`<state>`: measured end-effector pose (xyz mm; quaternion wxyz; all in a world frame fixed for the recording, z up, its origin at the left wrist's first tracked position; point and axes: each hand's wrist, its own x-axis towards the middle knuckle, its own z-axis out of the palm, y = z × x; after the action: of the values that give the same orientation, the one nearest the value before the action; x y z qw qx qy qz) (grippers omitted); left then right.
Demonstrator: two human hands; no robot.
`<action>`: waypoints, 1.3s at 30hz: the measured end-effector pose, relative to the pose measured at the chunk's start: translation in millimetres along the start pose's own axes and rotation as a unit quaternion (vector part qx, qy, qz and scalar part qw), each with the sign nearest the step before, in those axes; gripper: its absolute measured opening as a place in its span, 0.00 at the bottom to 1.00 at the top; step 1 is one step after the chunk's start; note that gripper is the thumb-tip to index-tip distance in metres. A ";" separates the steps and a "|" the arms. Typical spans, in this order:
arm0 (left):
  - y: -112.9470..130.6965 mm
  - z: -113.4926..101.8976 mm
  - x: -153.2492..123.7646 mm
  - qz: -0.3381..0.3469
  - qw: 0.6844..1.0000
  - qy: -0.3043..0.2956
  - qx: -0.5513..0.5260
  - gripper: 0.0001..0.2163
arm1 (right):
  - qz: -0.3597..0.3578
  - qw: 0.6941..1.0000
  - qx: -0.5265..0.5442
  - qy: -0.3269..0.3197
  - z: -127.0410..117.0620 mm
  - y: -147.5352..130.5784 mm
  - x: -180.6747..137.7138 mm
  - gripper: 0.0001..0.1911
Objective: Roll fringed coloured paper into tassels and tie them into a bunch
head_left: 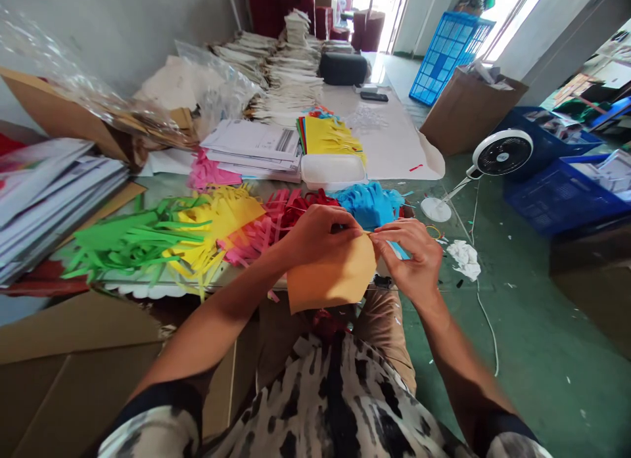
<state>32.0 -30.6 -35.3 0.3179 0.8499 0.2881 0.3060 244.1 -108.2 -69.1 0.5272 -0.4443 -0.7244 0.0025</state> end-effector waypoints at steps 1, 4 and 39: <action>0.6 0.1 0.2 -0.002 1.000 -0.001 -0.003 0.09 | 0.008 1.000 0.003 0.001 -0.5 -0.5 0.1 0.05; 2.4 0.1 0.9 0.000 1.000 -0.001 -0.006 0.10 | 0.082 0.996 0.033 -0.005 -2.6 -1.8 1.4 0.08; -93.3 -149.9 -19.7 -0.209 0.887 0.373 -0.175 0.12 | 0.329 0.898 0.277 -0.087 69.8 14.5 -6.7 0.20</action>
<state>-113.7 69.4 -17.3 0.3874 0.5234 0.4984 0.5724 200.3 -71.3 -112.1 0.5326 -0.4912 -0.5499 0.4156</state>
